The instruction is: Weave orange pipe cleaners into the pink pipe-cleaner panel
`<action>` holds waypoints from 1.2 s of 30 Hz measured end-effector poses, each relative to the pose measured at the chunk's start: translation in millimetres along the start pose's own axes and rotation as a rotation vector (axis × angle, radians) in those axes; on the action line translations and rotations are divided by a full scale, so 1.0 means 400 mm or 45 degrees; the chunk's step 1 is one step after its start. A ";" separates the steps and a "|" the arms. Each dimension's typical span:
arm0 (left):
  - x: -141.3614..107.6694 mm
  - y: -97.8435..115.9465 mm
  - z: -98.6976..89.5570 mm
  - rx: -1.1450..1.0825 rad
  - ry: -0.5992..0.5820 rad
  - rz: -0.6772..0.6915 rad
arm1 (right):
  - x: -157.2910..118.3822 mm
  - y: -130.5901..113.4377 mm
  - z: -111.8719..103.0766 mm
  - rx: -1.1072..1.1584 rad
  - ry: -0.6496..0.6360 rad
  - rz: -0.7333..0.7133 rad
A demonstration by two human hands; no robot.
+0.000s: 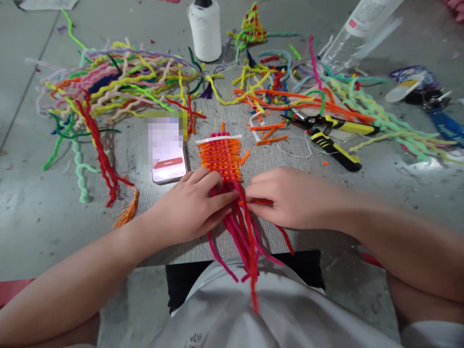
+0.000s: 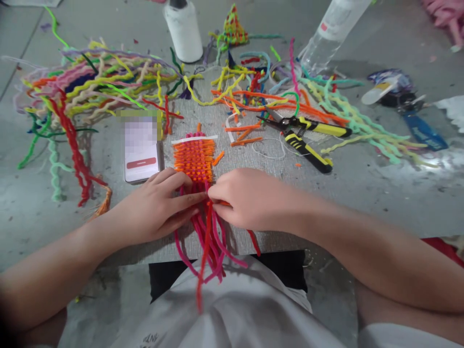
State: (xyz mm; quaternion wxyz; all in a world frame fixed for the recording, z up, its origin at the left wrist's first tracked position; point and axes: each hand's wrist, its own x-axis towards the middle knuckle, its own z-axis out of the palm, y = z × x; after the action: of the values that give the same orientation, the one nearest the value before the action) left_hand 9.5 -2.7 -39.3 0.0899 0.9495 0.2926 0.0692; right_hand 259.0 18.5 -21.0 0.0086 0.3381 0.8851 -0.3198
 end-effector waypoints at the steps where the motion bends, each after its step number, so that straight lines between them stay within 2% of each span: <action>1: 0.001 0.000 0.003 -0.003 0.012 -0.002 | -0.001 -0.003 0.000 -0.009 -0.015 0.012; 5: 0.007 -0.001 0.013 -0.006 0.071 -0.009 | -0.003 -0.009 -0.002 -0.025 -0.025 0.095; 15: 0.008 0.001 0.023 -0.008 0.070 -0.019 | 0.012 -0.038 0.019 -0.023 -0.030 0.522; 18: 0.007 -0.001 0.021 0.003 0.043 -0.010 | 0.012 -0.038 0.023 -0.037 -0.035 0.464; 24: 0.003 -0.001 0.019 0.019 0.038 -0.012 | -0.003 -0.024 0.005 -0.031 0.082 0.300; 29: 0.006 0.005 0.015 -0.058 0.064 0.003 | -0.003 -0.015 -0.003 0.292 0.071 0.439; 33: 0.012 0.011 0.011 -0.154 0.111 -0.009 | 0.008 0.000 0.012 0.682 0.049 0.494; 36: 0.017 0.012 0.012 -0.198 0.152 0.010 | 0.016 0.006 0.019 1.011 -0.028 0.555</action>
State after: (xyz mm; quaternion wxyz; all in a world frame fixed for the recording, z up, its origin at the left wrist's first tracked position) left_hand 18.8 -3.4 -42.5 0.1455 0.9350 0.2874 0.1486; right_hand 254.2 19.4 -29.7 -0.0454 0.4902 0.6020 -0.6287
